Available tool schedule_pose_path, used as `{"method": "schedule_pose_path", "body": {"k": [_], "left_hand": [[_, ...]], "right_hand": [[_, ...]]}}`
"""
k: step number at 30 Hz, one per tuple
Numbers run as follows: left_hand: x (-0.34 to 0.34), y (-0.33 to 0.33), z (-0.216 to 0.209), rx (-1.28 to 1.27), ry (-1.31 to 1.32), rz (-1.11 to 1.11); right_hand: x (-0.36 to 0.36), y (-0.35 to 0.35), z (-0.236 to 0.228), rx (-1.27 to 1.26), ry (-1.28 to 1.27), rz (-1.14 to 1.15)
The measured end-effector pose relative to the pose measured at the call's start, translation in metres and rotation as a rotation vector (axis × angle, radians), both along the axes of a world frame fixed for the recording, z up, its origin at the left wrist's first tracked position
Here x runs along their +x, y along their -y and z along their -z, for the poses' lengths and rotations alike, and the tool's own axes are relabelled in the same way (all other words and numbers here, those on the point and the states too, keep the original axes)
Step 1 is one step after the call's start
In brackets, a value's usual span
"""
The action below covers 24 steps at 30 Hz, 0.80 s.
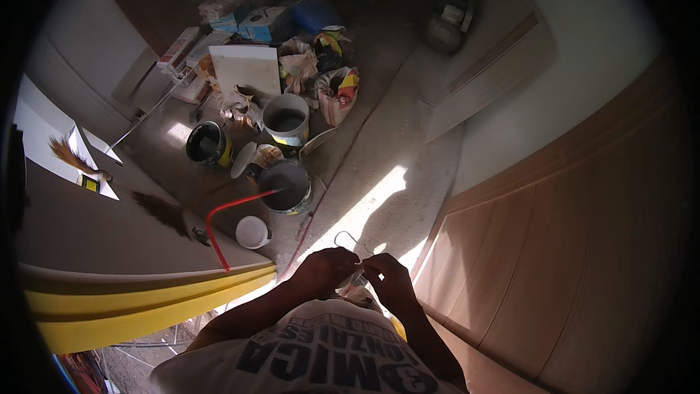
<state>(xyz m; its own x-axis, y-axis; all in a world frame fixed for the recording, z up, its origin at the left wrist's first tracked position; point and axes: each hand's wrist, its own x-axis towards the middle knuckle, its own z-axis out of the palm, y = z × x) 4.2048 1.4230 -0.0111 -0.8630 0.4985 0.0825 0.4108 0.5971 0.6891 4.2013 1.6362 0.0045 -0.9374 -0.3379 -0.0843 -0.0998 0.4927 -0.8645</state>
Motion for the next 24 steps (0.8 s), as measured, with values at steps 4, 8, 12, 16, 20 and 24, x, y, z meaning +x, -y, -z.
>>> {"method": "schedule_pose_path", "body": {"k": [4, 8, 12, 16, 20, 24], "left_hand": [[-0.07, -0.005, -0.014, 0.186, 0.194, -0.231], [-0.148, 0.0, -0.018, 0.322, 0.142, -0.269], [-0.244, 0.003, 0.019, 0.315, 0.177, -0.295], [-0.347, 0.011, 0.017, 0.285, 0.155, -0.371], [-0.429, 0.024, 0.006, 0.314, 0.05, -0.469], [-0.495, 0.031, 0.006, 0.256, -0.142, -0.643]], "right_hand": [[-0.091, 0.001, -0.018, -0.008, -0.102, -0.134], [-0.182, 0.005, -0.018, -0.027, -0.026, -0.174], [-0.285, 0.024, -0.004, 0.066, -0.057, -0.206], [-0.388, 0.04, -0.006, 0.248, -0.236, -0.275], [-0.482, 0.061, -0.031, 0.251, -0.333, -0.367], [-0.566, 0.073, -0.031, 0.213, -0.325, -0.269]]}}
